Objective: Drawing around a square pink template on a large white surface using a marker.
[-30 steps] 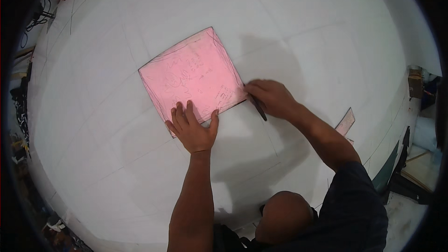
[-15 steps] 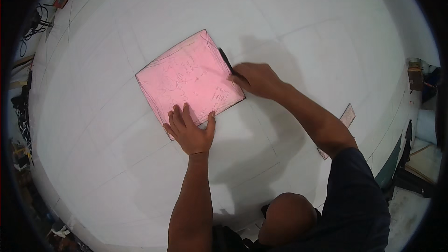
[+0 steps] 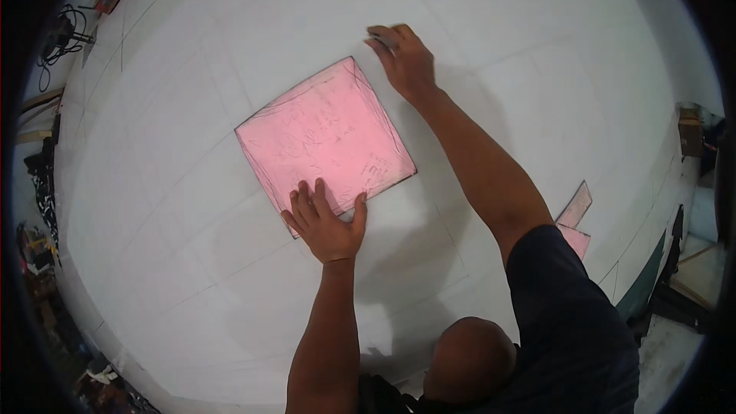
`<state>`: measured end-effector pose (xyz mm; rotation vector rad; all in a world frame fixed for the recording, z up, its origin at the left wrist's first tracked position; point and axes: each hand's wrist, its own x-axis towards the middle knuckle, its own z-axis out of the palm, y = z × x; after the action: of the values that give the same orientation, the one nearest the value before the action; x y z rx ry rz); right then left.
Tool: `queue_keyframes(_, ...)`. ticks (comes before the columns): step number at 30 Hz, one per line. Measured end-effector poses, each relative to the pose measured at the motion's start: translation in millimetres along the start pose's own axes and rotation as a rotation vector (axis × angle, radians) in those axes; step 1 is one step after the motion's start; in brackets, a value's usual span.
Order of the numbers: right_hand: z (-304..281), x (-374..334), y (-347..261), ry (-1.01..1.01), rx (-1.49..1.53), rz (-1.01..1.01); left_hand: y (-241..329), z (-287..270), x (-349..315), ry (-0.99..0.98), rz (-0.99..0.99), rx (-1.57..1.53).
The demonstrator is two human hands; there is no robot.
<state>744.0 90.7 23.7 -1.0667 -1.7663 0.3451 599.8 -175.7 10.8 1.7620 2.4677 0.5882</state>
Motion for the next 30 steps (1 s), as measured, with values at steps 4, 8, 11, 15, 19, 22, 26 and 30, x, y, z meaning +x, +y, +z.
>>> queue_keyframes(4, -12, -11, 18, -0.188, -0.285, 0.005, 6, 2, 2, -0.018, -0.002, -0.004)
queue_keyframes(8, -8, -11, 16, -0.19, -0.168, 0.046, 6, 0, 2, -0.046, -0.036, 0.016)
queue_keyframes(11, -7, -7, 16, -0.127, -0.211, -0.053, 6, -1, 5, -0.029, -0.024, 0.016)
queue_keyframes(15, -3, -3, 10, -0.187, -0.29, -0.012, 1, 4, 2, -0.002, 0.014, 0.042)
queue_keyframes(19, -9, -6, 5, -0.315, -0.329, 0.1, -2, 1, 1, -0.111, -0.055, 0.056)
queue_keyframes(22, -14, -7, 8, -0.334, -0.311, 0.135, 1, 0, -6, -0.078, -0.004, 0.078)
queue_keyframes(26, -19, -1, 13, -0.325, -0.255, 0.173, 3, 3, -1, -0.136, 0.0, 0.086)
queue_keyframes(30, -12, -1, 13, -0.325, -0.238, 0.194, -3, 2, -4, -0.149, 0.016, 0.164)
